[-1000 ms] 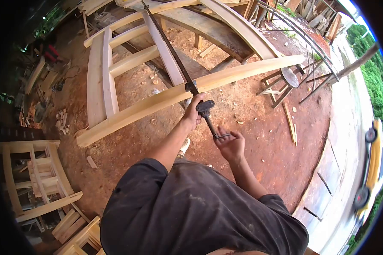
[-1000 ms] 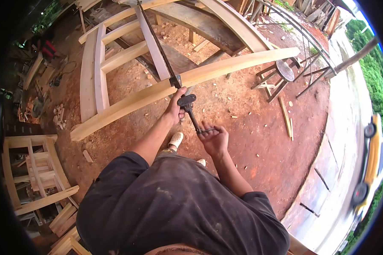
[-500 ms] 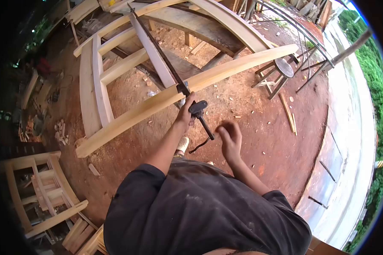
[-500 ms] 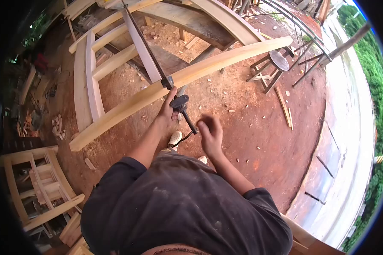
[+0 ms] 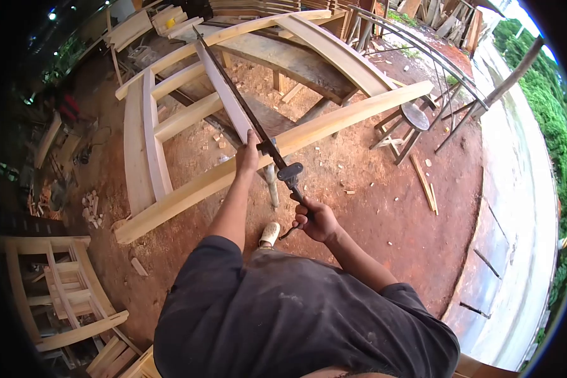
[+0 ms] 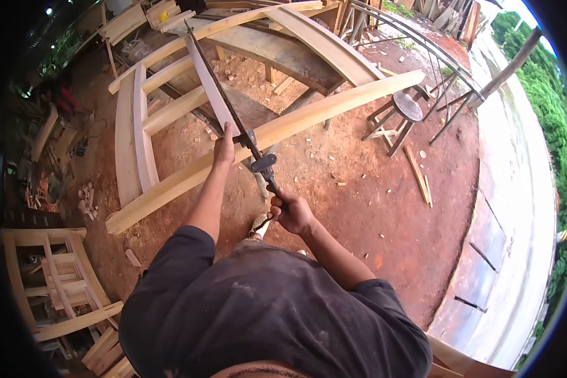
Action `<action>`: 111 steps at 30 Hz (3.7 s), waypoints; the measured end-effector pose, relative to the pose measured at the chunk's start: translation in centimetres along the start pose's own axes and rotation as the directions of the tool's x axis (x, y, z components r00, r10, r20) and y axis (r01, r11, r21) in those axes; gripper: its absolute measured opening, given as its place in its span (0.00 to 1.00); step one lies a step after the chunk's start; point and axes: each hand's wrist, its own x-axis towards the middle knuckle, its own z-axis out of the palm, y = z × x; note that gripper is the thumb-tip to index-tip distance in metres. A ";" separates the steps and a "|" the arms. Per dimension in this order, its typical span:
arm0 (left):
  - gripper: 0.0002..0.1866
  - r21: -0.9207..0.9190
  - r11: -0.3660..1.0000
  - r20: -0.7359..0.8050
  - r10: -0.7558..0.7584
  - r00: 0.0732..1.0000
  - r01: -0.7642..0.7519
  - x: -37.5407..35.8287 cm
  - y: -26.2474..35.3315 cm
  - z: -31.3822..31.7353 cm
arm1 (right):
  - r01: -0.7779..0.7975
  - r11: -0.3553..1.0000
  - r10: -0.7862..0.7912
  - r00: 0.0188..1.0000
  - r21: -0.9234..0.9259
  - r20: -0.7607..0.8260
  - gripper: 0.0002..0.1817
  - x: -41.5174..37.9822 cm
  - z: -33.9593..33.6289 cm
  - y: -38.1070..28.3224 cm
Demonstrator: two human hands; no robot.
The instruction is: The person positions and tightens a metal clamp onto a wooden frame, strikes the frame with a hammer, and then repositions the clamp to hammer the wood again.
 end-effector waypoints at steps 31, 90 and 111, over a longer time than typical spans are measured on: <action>0.29 -0.307 0.801 0.567 -0.280 0.774 0.515 -10.4 -2.0 1.5 | -0.165 -0.348 -0.373 0.927 -0.923 -0.025 0.12 -5.0 -7.0 -0.3; 0.33 -0.004 0.462 0.996 -0.074 -0.043 -0.887 1.1 6.2 3.9 | -0.658 0.115 -0.898 0.251 -0.744 -0.360 0.21 7.3 5.4 4.9; 0.24 -0.156 0.324 0.977 -0.089 -0.194 -0.933 1.0 5.2 4.5 | -0.737 -0.056 -0.926 0.291 -0.674 -0.241 0.16 7.2 4.4 5.2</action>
